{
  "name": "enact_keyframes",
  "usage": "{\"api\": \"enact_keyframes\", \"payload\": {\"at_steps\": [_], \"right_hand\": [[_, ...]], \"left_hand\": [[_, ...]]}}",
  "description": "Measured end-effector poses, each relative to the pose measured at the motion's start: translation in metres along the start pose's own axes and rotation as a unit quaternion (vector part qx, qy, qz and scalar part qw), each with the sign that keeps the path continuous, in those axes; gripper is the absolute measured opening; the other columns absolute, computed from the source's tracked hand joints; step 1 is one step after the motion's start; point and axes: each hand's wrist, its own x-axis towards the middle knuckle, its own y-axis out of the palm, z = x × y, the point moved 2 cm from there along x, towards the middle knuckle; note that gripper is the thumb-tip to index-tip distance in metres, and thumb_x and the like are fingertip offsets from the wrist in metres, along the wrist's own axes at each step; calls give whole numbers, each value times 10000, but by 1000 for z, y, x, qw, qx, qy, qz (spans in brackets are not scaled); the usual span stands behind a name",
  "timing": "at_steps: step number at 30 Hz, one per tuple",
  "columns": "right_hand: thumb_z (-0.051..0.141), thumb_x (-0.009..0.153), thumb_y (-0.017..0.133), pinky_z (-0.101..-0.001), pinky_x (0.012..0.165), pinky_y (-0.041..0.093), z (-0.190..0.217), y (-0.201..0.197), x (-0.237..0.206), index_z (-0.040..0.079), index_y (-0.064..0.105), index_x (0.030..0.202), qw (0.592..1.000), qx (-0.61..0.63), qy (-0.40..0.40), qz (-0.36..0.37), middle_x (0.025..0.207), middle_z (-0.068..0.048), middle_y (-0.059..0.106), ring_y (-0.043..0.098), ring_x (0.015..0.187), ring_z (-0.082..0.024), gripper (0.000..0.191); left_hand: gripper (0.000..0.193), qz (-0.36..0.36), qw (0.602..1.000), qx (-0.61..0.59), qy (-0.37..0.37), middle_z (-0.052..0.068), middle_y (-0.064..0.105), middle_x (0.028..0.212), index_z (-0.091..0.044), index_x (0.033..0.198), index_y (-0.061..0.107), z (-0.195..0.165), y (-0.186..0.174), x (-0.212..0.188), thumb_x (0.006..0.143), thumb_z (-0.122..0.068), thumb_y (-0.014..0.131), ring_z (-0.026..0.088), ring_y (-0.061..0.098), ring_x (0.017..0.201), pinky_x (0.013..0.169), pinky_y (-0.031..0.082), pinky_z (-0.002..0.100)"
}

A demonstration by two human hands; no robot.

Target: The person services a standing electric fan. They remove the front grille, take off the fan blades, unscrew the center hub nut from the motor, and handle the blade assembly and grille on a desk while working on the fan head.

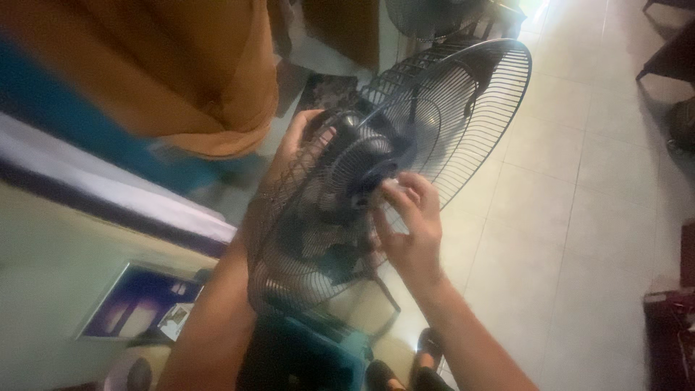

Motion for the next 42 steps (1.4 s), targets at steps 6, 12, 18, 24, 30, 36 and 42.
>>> {"api": "enact_keyframes", "payload": {"at_steps": [6, 12, 18, 24, 30, 36, 42], "right_hand": [[-24, 713, 797, -338, 900, 530, -2, -1, 0, 3, 473, 1306, 999, 8, 32, -16, 1207, -143, 529, 582, 1080, -235, 676], [-47, 752, 797, -293, 868, 573, -3, 1, -2, 66, 525, 1290, 1000, 12, 27, -7, 1214, -138, 540, 620, 1056, -188, 613], [-57, 772, 769, -296, 879, 568, -5, 1, -1, 8, 497, 1337, 1000, 22, 18, 12, 1191, -129, 537, 603, 1055, -216, 630], [-66, 768, 775, -290, 866, 561, -4, 4, -1, 47, 552, 1258, 1000, -12, 18, -4, 1203, -131, 541, 627, 1024, -207, 550], [-89, 774, 740, -291, 871, 578, -3, 6, -3, 37, 559, 1264, 999, 14, 36, 15, 1187, -121, 512, 646, 1024, -200, 538], [-66, 787, 754, -309, 917, 577, -2, 7, -1, 31, 551, 1267, 998, 46, 35, 8, 1205, -143, 520, 629, 1080, -220, 530], [-61, 771, 748, -331, 904, 549, -4, 5, 1, 19, 551, 1246, 1000, -17, 2, 8, 1190, -133, 541, 596, 1087, -239, 520]], "left_hand": [[600, 5, 1000, -3, -4, 136, 597, 1191, -41, 1326, 414, 5, -2, 4, 893, -424, 571, 193, 623, 1075, 907, 532, 311], [591, -4, 1000, 8, 14, 143, 593, 1210, -26, 1313, 450, 0, 2, 4, 904, -432, 578, 198, 606, 1097, 929, 517, 315], [572, -20, 998, 11, -56, 118, 609, 1166, -59, 1301, 453, -17, 6, -10, 880, -433, 556, 186, 643, 1047, 887, 540, 304], [554, -4, 1000, -9, -4, 142, 602, 1199, -33, 1301, 466, -9, 4, -1, 912, -411, 581, 199, 614, 1092, 931, 519, 320], [579, -1, 1000, -12, -18, 142, 576, 1203, -45, 1305, 452, 9, -2, 10, 886, -417, 599, 211, 609, 1076, 894, 530, 339], [623, -9, 999, 25, -20, 134, 588, 1213, -46, 1314, 448, 16, -7, 15, 865, -450, 601, 211, 622, 1087, 900, 539, 326], [613, 2, 1000, 2, 9, 145, 601, 1205, -33, 1324, 437, 27, -10, 19, 888, -426, 615, 198, 613, 1095, 914, 529, 322]]}}
